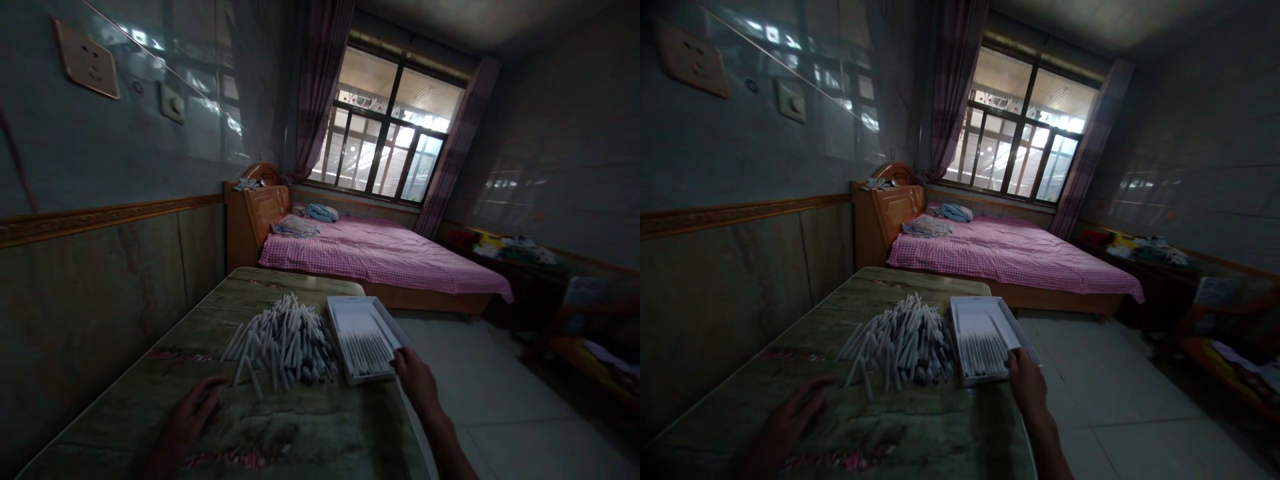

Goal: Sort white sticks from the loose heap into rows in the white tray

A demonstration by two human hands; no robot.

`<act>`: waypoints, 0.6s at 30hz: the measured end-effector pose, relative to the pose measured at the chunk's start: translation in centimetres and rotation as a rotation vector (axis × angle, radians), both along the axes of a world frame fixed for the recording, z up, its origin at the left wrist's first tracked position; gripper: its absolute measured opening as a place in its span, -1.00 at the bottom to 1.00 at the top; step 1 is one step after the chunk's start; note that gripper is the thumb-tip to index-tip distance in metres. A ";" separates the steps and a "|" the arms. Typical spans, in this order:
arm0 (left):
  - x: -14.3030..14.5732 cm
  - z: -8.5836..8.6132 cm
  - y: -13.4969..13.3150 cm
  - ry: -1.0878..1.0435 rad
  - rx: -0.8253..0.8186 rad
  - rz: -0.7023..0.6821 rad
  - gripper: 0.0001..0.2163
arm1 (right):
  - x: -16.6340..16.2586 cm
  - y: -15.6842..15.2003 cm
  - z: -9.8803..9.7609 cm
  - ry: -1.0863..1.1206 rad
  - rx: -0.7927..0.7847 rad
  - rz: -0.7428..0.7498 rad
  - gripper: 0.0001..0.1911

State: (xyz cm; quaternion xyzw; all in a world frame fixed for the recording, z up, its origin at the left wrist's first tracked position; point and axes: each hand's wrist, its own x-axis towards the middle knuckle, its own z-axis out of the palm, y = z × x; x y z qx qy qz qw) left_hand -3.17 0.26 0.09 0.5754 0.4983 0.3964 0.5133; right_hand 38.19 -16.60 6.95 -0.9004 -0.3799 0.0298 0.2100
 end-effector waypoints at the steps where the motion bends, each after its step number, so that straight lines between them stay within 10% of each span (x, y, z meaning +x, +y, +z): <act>1: 0.0 -0.3 0.2 0.010 -0.005 -0.011 -0.55 | 1.4 -0.5 0.4 -0.035 -0.054 -0.043 -0.65; 18: -1.1 -2.6 1.2 0.055 -0.069 0.064 -0.51 | 5.1 1.7 0.1 -0.262 -0.349 -0.036 -0.66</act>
